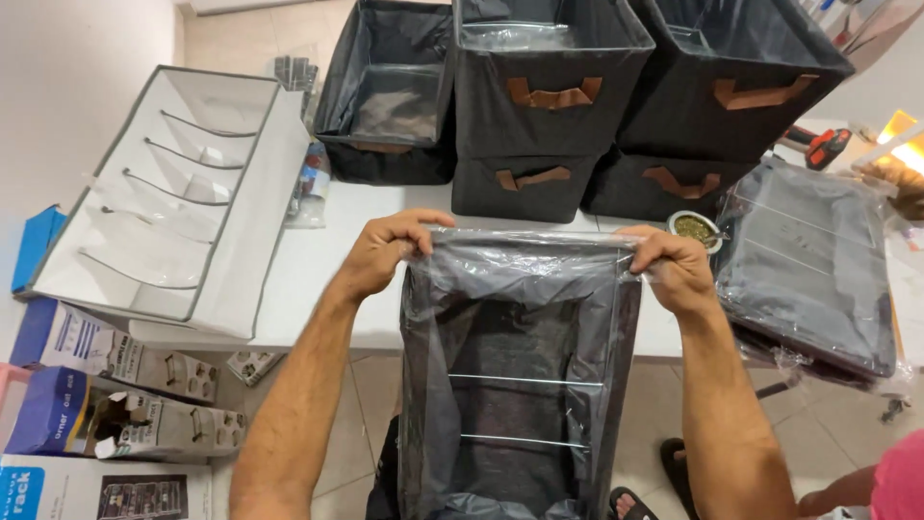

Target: Unpacking and unfolding fabric storage boxes from plastic packaging and inserting bottom supports.

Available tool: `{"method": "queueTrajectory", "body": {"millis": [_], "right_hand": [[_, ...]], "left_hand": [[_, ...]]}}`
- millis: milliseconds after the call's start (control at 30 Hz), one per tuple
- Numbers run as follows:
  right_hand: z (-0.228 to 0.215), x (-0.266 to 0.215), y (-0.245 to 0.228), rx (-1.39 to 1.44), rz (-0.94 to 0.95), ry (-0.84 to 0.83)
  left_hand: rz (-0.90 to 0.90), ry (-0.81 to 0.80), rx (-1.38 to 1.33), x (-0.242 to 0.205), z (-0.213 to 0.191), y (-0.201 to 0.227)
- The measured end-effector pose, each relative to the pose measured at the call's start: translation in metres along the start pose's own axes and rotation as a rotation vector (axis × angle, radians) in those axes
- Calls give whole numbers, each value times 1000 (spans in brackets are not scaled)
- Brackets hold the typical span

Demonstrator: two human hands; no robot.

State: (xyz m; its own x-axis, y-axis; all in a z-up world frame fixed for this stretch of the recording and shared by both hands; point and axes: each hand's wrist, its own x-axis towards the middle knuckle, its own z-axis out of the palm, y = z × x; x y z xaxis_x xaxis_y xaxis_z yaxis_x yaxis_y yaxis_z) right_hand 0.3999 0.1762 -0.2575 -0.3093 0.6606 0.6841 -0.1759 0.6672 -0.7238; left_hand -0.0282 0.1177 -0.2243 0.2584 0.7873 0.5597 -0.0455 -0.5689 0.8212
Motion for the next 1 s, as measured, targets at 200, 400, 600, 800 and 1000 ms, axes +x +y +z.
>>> {"method": "queueTrajectory", "body": {"millis": [200,400,600,800,1000], "right_hand": [[11,-6,4,63,96,50],[5,-15,3,-170,257,157],[-7,-33,26,246,299,125],[14,31,-87,-483,350,-246],[125,69,-106,-1287,38,-504]], "left_hand": [[-194,36,145,0,11,9],[-215,181,336,-6,19,-6],[-473,199,-75,-22,24,-5],[-538,59,58,-38,22,-29],[-347,4,-7,-29,37,-11]]}}
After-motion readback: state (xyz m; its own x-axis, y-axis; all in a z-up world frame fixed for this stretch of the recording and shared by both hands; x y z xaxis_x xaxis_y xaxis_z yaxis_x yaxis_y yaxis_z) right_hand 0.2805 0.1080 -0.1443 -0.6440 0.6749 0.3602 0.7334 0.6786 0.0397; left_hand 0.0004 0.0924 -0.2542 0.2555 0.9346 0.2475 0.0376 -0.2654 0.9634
